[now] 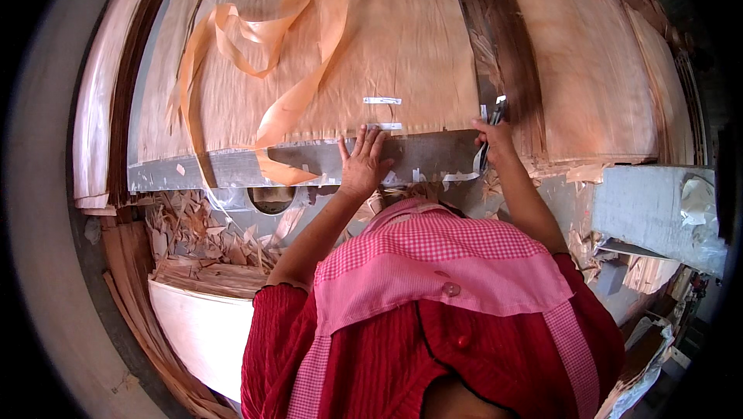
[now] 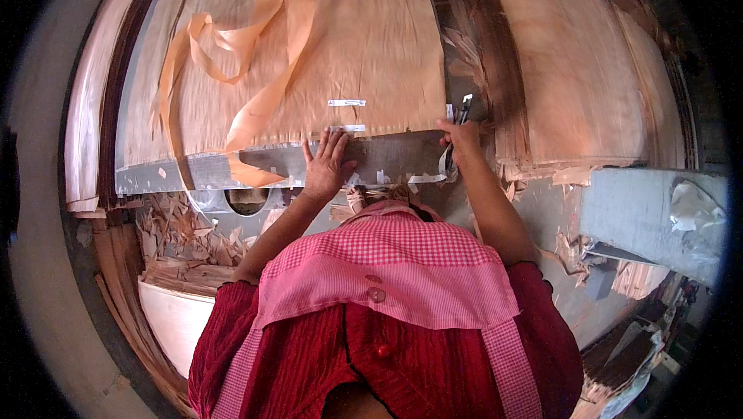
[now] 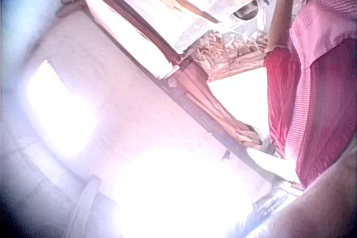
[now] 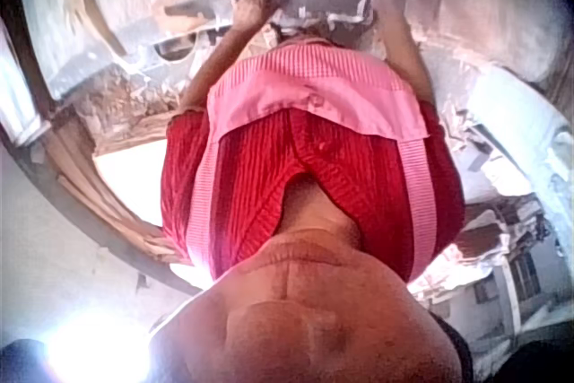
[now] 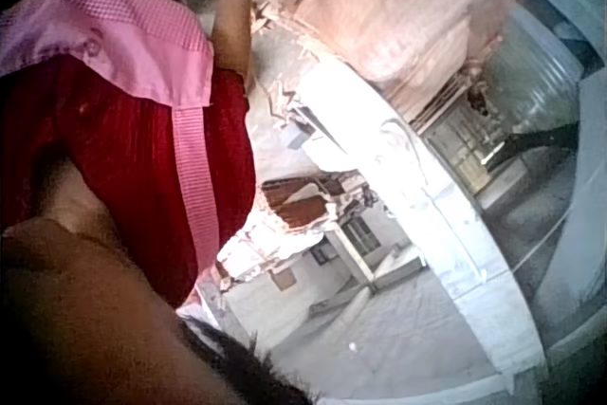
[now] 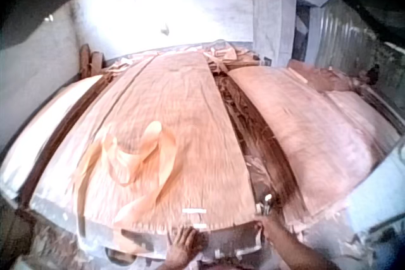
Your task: The person trims wood veneer sheets using a utility knife while checking the length with a bamboo measuring stick. They handle thin wood sheets by hand, cutting along the edges to remove strips and setting the trimmed sheets aside.
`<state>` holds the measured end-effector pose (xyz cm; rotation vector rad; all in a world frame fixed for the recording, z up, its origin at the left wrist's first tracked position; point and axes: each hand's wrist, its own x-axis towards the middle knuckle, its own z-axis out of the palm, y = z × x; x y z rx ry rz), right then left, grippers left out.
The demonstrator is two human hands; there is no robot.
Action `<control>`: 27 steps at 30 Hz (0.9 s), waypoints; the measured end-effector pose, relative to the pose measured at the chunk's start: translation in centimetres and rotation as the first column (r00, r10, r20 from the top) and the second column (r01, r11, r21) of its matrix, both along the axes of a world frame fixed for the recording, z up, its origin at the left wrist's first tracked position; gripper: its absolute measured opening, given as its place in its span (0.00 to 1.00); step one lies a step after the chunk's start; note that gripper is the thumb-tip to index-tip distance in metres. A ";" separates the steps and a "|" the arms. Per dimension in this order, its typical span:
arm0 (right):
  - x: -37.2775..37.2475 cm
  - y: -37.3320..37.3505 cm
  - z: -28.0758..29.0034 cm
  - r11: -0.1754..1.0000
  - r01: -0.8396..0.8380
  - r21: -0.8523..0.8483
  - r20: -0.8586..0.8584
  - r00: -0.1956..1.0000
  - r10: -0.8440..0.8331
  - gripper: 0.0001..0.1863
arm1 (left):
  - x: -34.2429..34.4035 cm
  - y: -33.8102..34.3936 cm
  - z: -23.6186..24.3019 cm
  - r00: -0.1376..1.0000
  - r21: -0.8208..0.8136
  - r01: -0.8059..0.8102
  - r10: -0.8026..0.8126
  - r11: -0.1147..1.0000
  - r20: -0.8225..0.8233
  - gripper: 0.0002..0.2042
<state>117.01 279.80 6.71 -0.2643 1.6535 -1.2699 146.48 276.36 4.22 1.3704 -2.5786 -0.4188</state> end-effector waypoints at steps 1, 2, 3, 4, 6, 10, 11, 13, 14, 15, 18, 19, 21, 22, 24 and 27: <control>0.1 0.1 -0.5 1.000 0.001 0.003 -0.024 1.000 -0.001 0.09 | 0.0 -0.1 -0.3 0.996 0.036 -0.013 0.016 0.999 -0.084 0.31; -0.4 0.5 -1.8 1.000 0.013 0.005 -0.036 0.999 -0.013 0.10 | -0.2 -0.3 -0.2 0.985 0.070 -0.014 0.026 0.997 -0.170 0.31; -1.1 0.9 -3.1 1.000 0.027 0.006 -0.048 0.998 -0.026 0.10 | -0.7 -0.3 -0.1 0.996 0.043 0.012 -0.008 0.999 -0.094 0.30; -1.7 0.9 -4.0 0.999 0.035 0.004 -0.058 0.998 -0.035 0.11 | -1.3 -0.5 0.3 0.999 0.013 0.036 -0.036 0.999 -0.014 0.30; -0.8 1.3 -2.7 0.996 0.084 -0.015 0.037 0.996 -0.083 0.14 | -1.8 -1.2 1.6 0.993 0.006 0.020 -0.021 1.000 0.119 0.30; -4.1 4.6 -0.1 0.985 0.143 -0.095 0.277 0.955 -0.111 0.12 | 0.3 -1.3 -0.9 0.989 -0.166 0.144 -0.135 0.975 0.065 0.25; -7.0 6.4 -1.4 0.984 0.170 -0.060 0.364 0.921 -0.137 0.15 | 1.1 -1.6 -1.5 0.973 -0.259 0.230 -0.227 0.938 0.041 0.23; -7.9 8.7 0.4 0.956 0.292 -0.039 0.311 0.913 -0.266 0.12 | 3.8 -1.2 -1.1 0.905 -0.352 0.365 -0.418 0.862 -0.086 0.19; -7.7 10.5 2.1 0.980 0.044 -0.193 -0.018 0.999 -0.049 0.13 | 5.1 -0.5 -0.8 0.890 -0.332 0.395 -0.447 0.857 -0.093 0.18; -12.0 12.9 0.0 0.964 0.208 -0.165 0.320 0.936 -0.147 0.10 | 5.9 0.3 -0.1 0.863 -0.323 0.440 -0.494 0.838 -0.105 0.16; -13.4 16.6 1.4 0.907 0.271 -0.321 0.186 0.957 -0.220 0.12 | 10.3 2.7 1.5 0.821 0.052 0.568 -0.570 0.821 0.028 0.14; -13.0 17.4 2.3 0.893 0.346 -0.288 0.136 0.938 -0.320 0.12 | 11.5 3.1 3.3 0.764 0.187 0.615 -0.637 0.766 0.102 0.14; -13.5 18.3 2.9 0.876 0.459 -0.146 0.014 0.887 -0.462 0.16 | 12.7 0.7 4.4 0.870 0.095 0.463 -0.431 0.881 -0.237 0.21; -12.8 18.4 3.4 0.907 0.391 -0.158 -0.041 0.915 -0.402 0.16 | 11.3 -2.7 6.2 0.938 0.170 0.343 -0.328 0.924 -0.112 0.33; -11.9 18.5 3.5 0.950 0.279 -0.137 -0.114 0.949 -0.295 0.16 | 8.3 -7.9 10.5 0.996 -0.132 0.078 -0.082 0.988 -0.029 0.44; -10.9 17.3 2.2 0.970 0.227 -0.084 -0.118 0.965 -0.236 0.15 | 6.2 -16.9 4.4 0.978 -0.366 0.125 -0.053 0.922 0.201 0.46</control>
